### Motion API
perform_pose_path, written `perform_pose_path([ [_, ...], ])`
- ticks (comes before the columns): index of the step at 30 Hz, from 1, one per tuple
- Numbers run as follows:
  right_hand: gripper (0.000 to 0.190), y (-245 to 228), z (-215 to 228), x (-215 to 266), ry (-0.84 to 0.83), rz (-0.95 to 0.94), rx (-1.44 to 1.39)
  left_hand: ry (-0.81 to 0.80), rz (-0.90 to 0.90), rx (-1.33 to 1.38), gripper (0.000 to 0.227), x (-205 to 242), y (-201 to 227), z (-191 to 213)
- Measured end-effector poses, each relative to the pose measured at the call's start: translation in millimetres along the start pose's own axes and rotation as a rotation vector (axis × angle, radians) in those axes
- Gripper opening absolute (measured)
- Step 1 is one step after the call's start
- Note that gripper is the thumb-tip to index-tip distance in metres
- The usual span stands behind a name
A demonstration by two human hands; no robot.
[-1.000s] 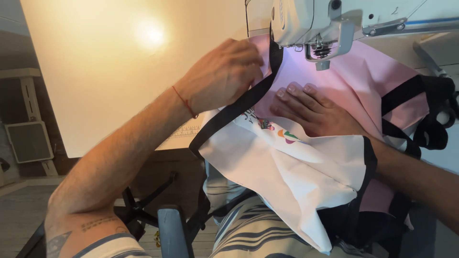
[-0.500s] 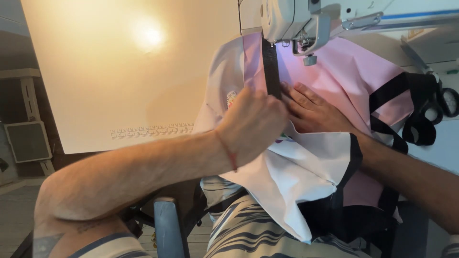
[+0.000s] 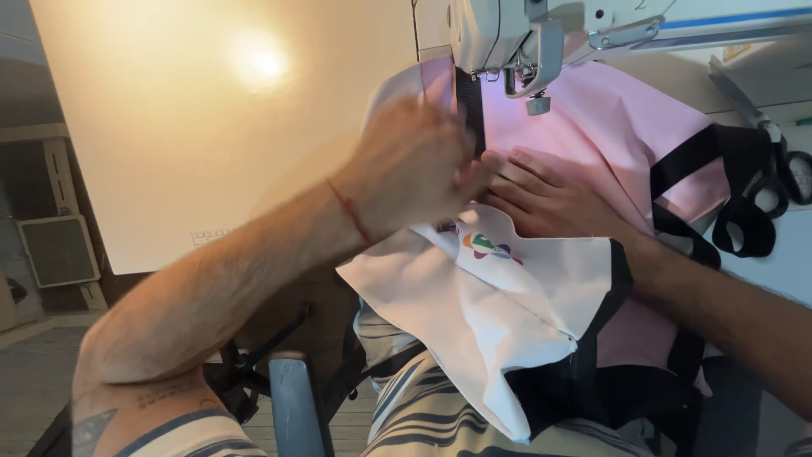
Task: Sewing the straps and seams of a fabric tote bag using an industrial sewing machine.
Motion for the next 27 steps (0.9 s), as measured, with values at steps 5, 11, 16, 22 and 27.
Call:
perform_pose_path([
  [5, 0.056, 1, 0, 0, -0.015, -0.008, -0.078, 0.429, -0.191, 0.100, 0.028, 14, -40, -14],
  [11, 0.055, -1, 6, -4, -0.030, -0.028, -0.221, 0.501, -0.270, 0.116, 0.030, 19, -46, -27],
  [16, 0.050, 16, 10, 1, 0.051, -0.155, -0.524, 0.534, -0.278, 0.198, 0.028, 20, -50, -26],
  [22, 0.019, 48, 11, -13, 0.170, -0.570, -1.058, 0.546, -0.289, 0.202, 0.027, 23, -53, -28],
  [27, 0.030, 33, 47, -44, 0.137, -0.333, -0.431, 0.541, -0.302, 0.193, 0.026, 25, -54, -29],
])
Point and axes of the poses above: each hand's wrist, its own x-axis away from the middle knuckle, its own z-axis out of the back of the hand, y = z × x, the point moved 9 cm from there along -x, towards the middle knuckle, and after that the axes turned 3 degrees about -x, right-handed, at the moved point
